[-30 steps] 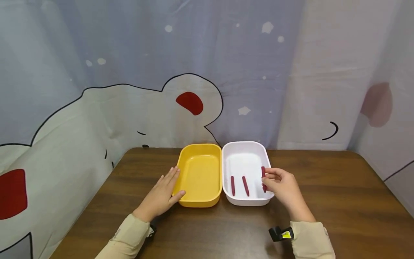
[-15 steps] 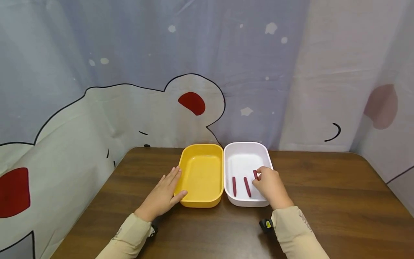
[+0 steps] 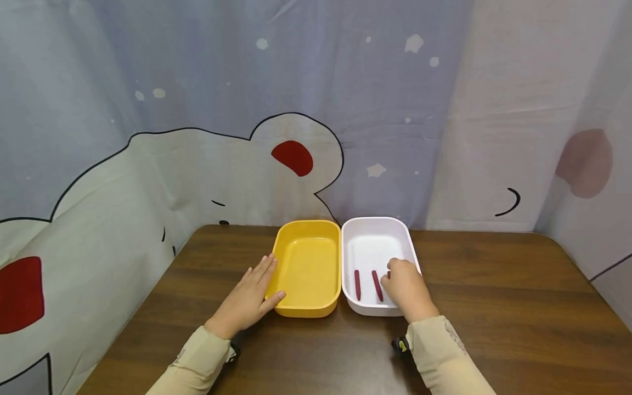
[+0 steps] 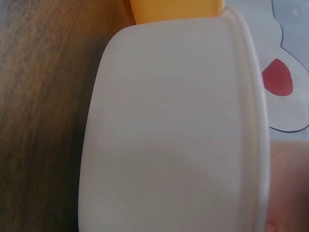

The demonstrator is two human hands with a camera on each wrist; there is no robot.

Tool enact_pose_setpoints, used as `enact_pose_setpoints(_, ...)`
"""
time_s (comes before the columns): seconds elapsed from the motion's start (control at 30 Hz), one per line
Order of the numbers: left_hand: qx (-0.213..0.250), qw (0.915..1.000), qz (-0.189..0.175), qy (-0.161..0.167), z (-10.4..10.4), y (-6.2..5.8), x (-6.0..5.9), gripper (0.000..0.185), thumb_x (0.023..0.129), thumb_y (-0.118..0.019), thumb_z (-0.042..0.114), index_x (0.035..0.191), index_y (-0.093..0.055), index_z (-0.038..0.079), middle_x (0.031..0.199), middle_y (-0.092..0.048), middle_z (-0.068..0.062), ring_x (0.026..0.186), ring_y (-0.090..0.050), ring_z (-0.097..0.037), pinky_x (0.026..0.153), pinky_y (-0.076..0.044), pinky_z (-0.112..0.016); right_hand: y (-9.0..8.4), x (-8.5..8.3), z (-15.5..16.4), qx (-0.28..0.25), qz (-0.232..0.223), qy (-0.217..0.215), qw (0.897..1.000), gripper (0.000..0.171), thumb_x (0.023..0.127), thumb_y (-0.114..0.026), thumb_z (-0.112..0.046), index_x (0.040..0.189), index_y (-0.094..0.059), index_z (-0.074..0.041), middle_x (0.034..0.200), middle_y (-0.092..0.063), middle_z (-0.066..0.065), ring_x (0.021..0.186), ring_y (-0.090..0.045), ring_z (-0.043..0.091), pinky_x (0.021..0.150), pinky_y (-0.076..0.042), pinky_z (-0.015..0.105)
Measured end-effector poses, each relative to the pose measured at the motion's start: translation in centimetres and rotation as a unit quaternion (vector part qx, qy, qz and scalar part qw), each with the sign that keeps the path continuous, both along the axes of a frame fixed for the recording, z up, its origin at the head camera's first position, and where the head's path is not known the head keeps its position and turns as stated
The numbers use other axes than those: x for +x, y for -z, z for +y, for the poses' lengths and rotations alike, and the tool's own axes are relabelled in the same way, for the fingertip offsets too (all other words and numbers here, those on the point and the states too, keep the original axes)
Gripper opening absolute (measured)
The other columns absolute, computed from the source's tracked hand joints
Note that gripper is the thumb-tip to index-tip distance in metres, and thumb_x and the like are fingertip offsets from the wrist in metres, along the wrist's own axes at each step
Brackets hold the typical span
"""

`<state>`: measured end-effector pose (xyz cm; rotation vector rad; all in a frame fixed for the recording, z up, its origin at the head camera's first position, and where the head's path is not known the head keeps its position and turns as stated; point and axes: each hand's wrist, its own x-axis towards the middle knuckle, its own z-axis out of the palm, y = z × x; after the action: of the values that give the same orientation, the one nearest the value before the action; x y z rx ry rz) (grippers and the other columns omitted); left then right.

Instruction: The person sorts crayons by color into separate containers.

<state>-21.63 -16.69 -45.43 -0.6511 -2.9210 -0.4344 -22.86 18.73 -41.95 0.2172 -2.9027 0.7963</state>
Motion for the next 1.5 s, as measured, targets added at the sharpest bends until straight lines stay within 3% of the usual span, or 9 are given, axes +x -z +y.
enact_pose_setpoints(0.27, -0.002, 1.0000, 0.002, -0.002, 0.0, 0.0, 0.0, 0.084, 0.103, -0.044, 0.060, 0.159, -0.026, 0.000, 0.167, -0.021, -0.013, 0.155, -0.016, -0.027, 0.122, -0.020, -0.054, -0.3, 0.9, 0.2, -0.028, 0.020, -0.007, 0.999, 0.024, 0.087, -0.064, -0.005, 0.102, -0.067, 0.013, 0.082, -0.068, 0.017, 0.076, -0.065, 0.031, 0.070, -0.054, 0.049)
enact_pose_setpoints(0.47, -0.006, 1.0000, -0.004, -0.004, 0.0, 0.1, 0.0, 0.085, 0.103, -0.044, 0.060, 0.160, -0.024, 0.001, 0.168, -0.019, -0.012, 0.155, -0.015, -0.026, 0.122, -0.019, -0.053, -0.1, 1.7, 0.7, -0.035, 0.078, -0.023, 0.996, 0.021, 0.087, -0.067, -0.004, 0.102, -0.068, 0.010, 0.086, -0.066, 0.017, 0.075, -0.065, 0.030, 0.070, -0.054, 0.047)
enact_pose_setpoints(0.67, -0.003, 1.0000, -0.003, -0.001, -0.1, -0.1, 0.0, 0.085, 0.103, -0.044, 0.060, 0.160, -0.025, 0.001, 0.167, -0.020, -0.013, 0.155, -0.016, -0.026, 0.122, -0.020, -0.054, 0.3, 2.6, 1.5, -0.022, 0.140, -0.053, 0.988, 0.020, 0.088, -0.069, -0.003, 0.106, -0.068, 0.008, 0.098, -0.067, 0.020, 0.088, -0.066, 0.037, 0.080, -0.053, 0.052)
enact_pose_setpoints(0.97, -0.003, 1.0000, -0.004, -0.001, -0.1, -0.1, 0.1, 0.084, 0.103, -0.045, 0.059, 0.159, -0.025, 0.000, 0.167, -0.020, -0.013, 0.155, -0.016, -0.027, 0.122, -0.020, -0.055, 1.0, 3.4, 2.6, -0.003, 0.179, -0.060, 0.982, 0.034, 0.097, -0.067, -0.016, 0.122, -0.066, 0.008, 0.122, -0.066, 0.024, 0.118, -0.058, 0.045, 0.101, -0.043, 0.058)
enact_pose_setpoints(1.23, -0.002, 1.0000, -0.005, -0.001, 0.0, -0.1, 0.1, 0.083, 0.103, -0.045, 0.058, 0.160, -0.024, 0.000, 0.168, -0.019, -0.013, 0.155, -0.014, -0.027, 0.122, -0.018, -0.054, 1.9, 4.3, 3.9, 0.038, 0.104, -0.051, 0.993, 0.064, 0.106, -0.052, -0.037, 0.152, -0.039, 0.005, 0.155, -0.039, 0.028, 0.145, -0.030, 0.048, 0.111, -0.024, 0.071)
enact_pose_setpoints(1.5, -0.004, 1.0000, -0.005, 0.000, 0.0, 0.0, 0.2, 0.083, 0.104, -0.044, 0.058, 0.160, -0.024, 0.000, 0.168, -0.018, -0.013, 0.155, -0.014, -0.027, 0.122, -0.019, -0.054, 2.6, 4.4, 4.9, 0.047, 0.057, -0.046, 0.996, 0.075, 0.106, -0.047, -0.047, 0.160, -0.025, 0.000, 0.165, -0.022, 0.022, 0.153, -0.015, 0.041, 0.117, -0.010, 0.070)
